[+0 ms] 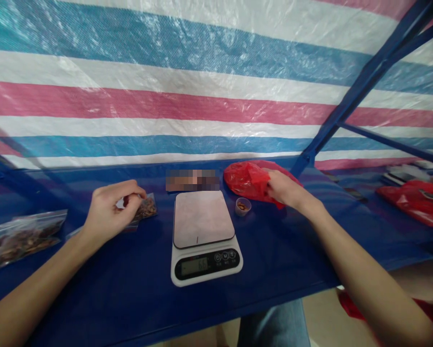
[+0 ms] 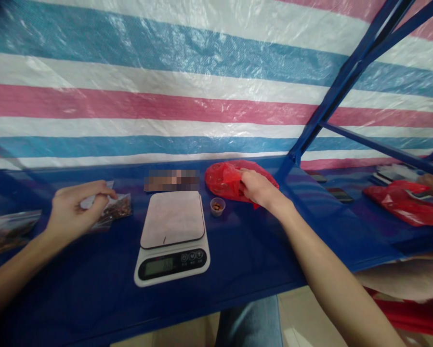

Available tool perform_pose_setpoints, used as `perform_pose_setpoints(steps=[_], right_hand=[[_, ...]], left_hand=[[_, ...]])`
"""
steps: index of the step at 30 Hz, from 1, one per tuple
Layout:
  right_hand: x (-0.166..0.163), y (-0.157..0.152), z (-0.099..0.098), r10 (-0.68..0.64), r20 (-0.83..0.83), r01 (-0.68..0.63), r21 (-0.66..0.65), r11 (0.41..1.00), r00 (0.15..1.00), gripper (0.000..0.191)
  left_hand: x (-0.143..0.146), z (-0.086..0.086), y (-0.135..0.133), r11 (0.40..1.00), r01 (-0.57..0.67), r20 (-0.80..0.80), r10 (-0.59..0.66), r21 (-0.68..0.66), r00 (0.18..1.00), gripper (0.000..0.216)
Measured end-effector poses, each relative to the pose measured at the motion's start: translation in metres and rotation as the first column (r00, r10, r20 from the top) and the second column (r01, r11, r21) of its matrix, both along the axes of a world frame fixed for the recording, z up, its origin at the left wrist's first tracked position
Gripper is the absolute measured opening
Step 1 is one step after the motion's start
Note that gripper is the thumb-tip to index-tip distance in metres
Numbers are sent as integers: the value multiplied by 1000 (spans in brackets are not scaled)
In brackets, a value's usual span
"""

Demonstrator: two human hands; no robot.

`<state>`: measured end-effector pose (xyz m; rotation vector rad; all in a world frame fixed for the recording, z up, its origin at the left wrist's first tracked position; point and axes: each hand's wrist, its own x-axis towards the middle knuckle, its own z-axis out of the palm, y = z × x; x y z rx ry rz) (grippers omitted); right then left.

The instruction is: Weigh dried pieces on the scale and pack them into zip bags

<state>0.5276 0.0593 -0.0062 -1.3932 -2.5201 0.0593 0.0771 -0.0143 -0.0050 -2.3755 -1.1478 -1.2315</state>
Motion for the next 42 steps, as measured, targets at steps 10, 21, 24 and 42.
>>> perform_pose_setpoints(steps=[10, 21, 24, 42], right_hand=[[-11, -15, 12, 29, -27, -30, -36, 999, 999, 45], [-10, -6, 14, 55, -125, -54, 8, 999, 991, 36], [-7, -9, 23, 22, -240, 1, 93, 996, 971, 32], [-52, -70, 49, 295, -366, -342, -70, 937, 883, 10]], left_hand=[[0, 0, 0, 999, 2, 17, -1, -51, 1000, 28], [1, 1, -1, 1000, -9, -8, 9, -24, 1000, 29], [1, 0, 0, 1000, -14, -13, 14, -22, 1000, 29], [-6, -6, 5, 997, -69, -5, 69, -19, 998, 26]])
